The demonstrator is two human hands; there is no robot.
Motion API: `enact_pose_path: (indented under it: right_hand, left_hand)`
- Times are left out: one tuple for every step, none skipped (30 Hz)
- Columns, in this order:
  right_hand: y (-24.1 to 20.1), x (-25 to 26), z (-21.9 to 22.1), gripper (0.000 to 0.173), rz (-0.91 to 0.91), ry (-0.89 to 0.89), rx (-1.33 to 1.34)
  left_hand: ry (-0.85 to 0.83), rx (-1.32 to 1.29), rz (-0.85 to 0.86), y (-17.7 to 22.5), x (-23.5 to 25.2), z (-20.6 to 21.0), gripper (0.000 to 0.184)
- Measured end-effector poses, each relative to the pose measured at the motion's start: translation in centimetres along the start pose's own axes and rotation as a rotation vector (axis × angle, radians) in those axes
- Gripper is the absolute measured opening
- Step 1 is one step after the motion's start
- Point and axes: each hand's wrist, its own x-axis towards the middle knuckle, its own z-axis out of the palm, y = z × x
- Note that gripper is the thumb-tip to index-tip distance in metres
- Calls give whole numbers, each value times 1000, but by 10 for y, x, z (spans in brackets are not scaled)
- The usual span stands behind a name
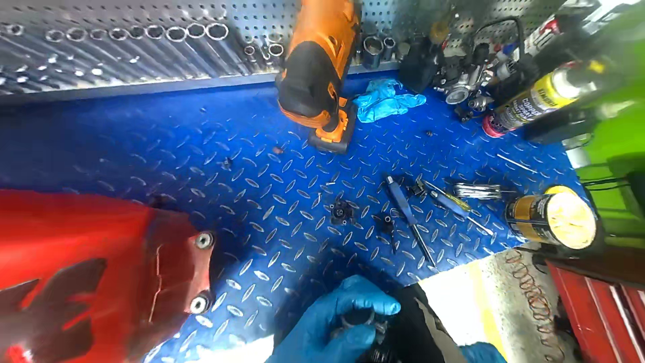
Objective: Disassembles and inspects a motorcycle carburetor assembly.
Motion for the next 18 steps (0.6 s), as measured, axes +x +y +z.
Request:
enact_pose_path:
  right_hand:
    - [-18, 5, -4, 27, 70, 13, -64]
    - [-25, 5, -3, 26, 102, 25, -104]
    - [-23, 2, 1, 25, 58, 39, -160]
    - [-15, 0, 4, 26, -31, 50, -233]
    - [-12, 0, 4, 26, -102, 56, -294]
    - [-11, 4, 3, 23, -160, 59, -358]
    - [-13, 9, 2, 18, -185, 43, -399]
    - [-20, 14, -1, 14, -182, 3, -433]
    - [-28, 20, -5, 13, -162, -38, -461]
    - [-36, 24, -8, 13, -146, -62, -482]
    - [-43, 25, -13, 14, -150, -57, -502]
    - [-46, 25, -18, 16, -172, -3, -518]
    - [-48, 25, -26, 24, -190, 113, -506]
    - [-50, 25, -38, 29, -181, 257, -491]
    - [-51, 29, -51, 31, -168, 411, -465]
    - [-49, 36, -63, 30, -164, 562, -439]
    - [-48, 48, -70, 30, -169, 703, -424]
    - [-47, 64, -74, 34, -166, 800, -425]
  left_hand:
    - [-1, 60, 8, 3, -1, -7, 36]
    - [-7, 108, 4, 5, -2, -14, 39]
    - [-28, 142, -2, 7, -3, -21, 43]
    - [-54, 165, -4, 9, -3, -28, 47]
    - [-80, 185, -5, 11, -1, -32, 51]
    - [-102, 201, -2, 14, 1, -36, 54]
    - [-120, 212, -8, 16, 2, -38, 57]
    - [-130, 217, -13, 17, 2, -40, 59]
    - [-139, 216, -15, 16, 3, -42, 60]
    - [-142, 212, -11, 14, 3, -43, 60]
    - [-143, 203, -7, 10, 1, -43, 60]
    - [-146, 184, -6, 7, -1, -43, 59]
    - [-154, 167, -6, 4, -3, -43, 58]
    - [-165, 149, -5, 2, -4, -44, 57]
    - [-172, 134, -4, 1, -5, -44, 55]
    - [-176, 122, -9, 0, -7, -44, 54]
    - [-178, 112, -20, 1, -8, -44, 53]
    - [-178, 108, -33, 2, -10, -42, 52]
